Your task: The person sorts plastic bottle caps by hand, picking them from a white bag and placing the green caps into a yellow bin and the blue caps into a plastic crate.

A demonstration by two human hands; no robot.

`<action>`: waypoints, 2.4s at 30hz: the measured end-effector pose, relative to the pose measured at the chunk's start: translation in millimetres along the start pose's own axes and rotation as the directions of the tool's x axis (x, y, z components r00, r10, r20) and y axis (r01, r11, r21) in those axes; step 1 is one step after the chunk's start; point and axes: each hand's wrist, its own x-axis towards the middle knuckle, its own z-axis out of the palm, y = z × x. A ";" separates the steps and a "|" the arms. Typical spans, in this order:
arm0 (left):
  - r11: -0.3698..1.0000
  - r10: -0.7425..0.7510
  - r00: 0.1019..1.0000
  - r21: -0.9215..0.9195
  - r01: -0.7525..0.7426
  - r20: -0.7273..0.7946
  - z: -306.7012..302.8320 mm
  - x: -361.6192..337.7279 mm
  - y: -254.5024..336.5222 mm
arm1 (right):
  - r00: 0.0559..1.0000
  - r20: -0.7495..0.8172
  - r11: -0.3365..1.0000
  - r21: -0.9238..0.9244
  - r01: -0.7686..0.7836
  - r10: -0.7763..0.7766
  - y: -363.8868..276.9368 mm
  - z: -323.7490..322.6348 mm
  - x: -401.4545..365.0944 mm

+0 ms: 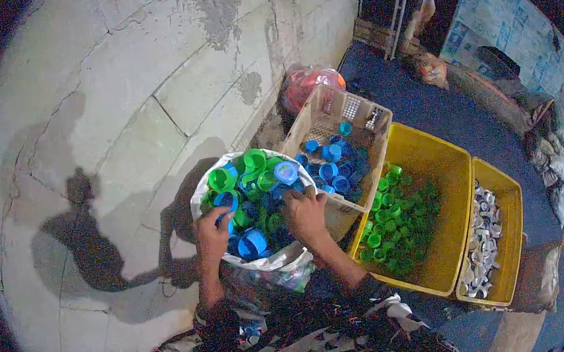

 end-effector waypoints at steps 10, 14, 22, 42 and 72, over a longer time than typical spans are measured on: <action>0.999 0.026 1.000 -0.046 -0.026 0.011 -2.5 -10.1 -8.1 | 0.997 0.049 0.994 -0.094 -0.054 0.059 -13.5 27.8 13.9; 0.994 0.104 0.995 -0.034 -0.103 0.006 0.4 1.8 -0.5 | 1.000 -0.031 0.999 -0.054 0.002 -0.004 -10.7 11.8 5.5; 0.928 0.364 0.921 -0.133 -0.347 0.140 29.3 65.8 61.5 | 0.976 -0.172 0.991 -0.013 -0.134 0.130 34.3 -59.8 -6.4; 0.924 0.303 0.837 0.076 -0.376 0.456 139.6 153.8 92.8 | 0.914 -0.060 0.914 -0.030 -0.404 0.402 200.8 -42.9 4.0; 0.895 0.320 0.902 0.221 -0.389 0.290 91.8 69.1 -5.8 | 0.992 0.005 0.967 0.222 -0.127 0.129 94.2 -32.4 -73.0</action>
